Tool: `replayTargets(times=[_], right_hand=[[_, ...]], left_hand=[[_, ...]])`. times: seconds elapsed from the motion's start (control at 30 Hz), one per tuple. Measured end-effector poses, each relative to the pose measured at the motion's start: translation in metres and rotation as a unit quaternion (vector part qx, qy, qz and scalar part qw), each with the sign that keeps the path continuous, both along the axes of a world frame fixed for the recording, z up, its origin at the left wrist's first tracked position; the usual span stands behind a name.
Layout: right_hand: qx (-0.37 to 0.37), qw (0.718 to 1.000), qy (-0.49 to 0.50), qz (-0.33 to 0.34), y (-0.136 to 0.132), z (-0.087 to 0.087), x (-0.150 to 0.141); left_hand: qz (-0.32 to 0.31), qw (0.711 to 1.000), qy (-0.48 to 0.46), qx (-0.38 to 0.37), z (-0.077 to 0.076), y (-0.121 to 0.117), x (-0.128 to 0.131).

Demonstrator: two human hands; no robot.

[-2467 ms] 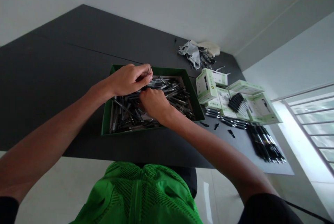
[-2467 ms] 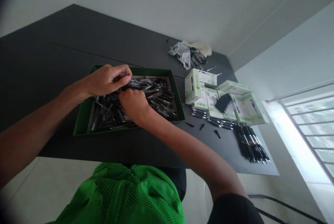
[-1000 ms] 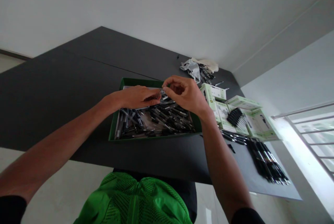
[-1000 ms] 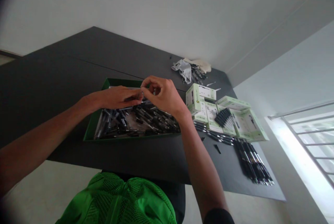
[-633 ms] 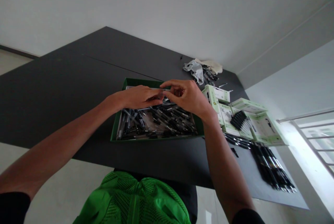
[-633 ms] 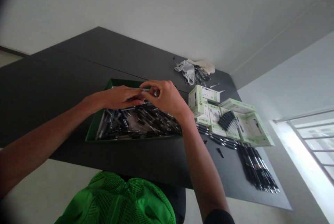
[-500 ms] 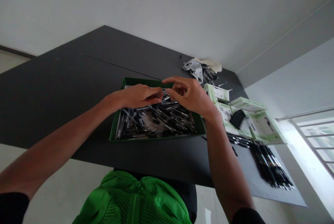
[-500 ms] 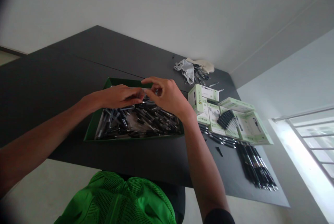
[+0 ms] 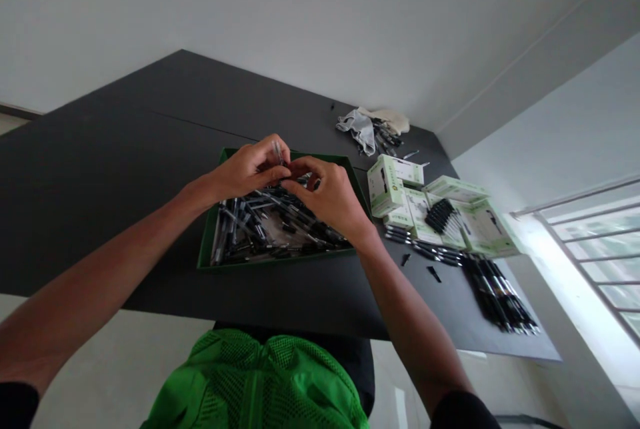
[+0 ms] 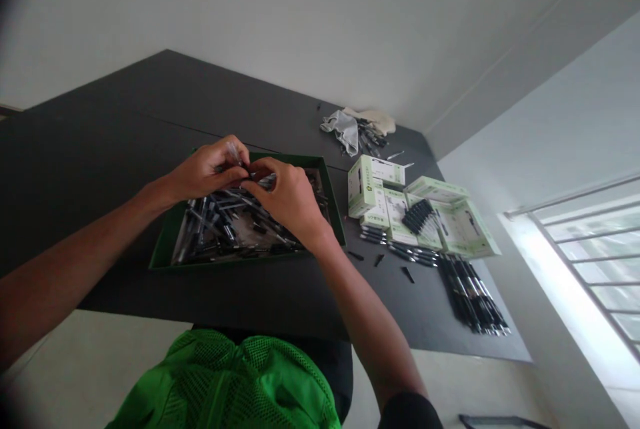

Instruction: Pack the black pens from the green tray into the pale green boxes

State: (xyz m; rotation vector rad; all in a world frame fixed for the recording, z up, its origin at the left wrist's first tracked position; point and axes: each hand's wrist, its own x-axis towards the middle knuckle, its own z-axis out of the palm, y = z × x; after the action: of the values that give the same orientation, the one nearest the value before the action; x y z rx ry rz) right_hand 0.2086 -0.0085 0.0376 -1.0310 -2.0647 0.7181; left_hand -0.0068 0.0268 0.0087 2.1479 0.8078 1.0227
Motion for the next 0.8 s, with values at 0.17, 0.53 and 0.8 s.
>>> replayTargets(times=[0.17, 0.53, 0.8], right_hand=[[0.030, 0.999, 0.019, -0.033, -0.012, -0.007, 0.000], [-0.043, 0.897, 0.025, -0.438, -0.103, -0.028, 0.154], [-0.093, 0.805, -0.196, -0.552, -0.121, -0.085, 0.210]], left_hand=[[-0.056, 0.995, -0.020, -0.075, -0.003, 0.001, -0.001], [-0.078, 0.991, 0.015, -0.107, 0.000, -0.003, 0.002], [-0.069, 0.989, 0.053, -0.118, -0.004, 0.004, 0.000]])
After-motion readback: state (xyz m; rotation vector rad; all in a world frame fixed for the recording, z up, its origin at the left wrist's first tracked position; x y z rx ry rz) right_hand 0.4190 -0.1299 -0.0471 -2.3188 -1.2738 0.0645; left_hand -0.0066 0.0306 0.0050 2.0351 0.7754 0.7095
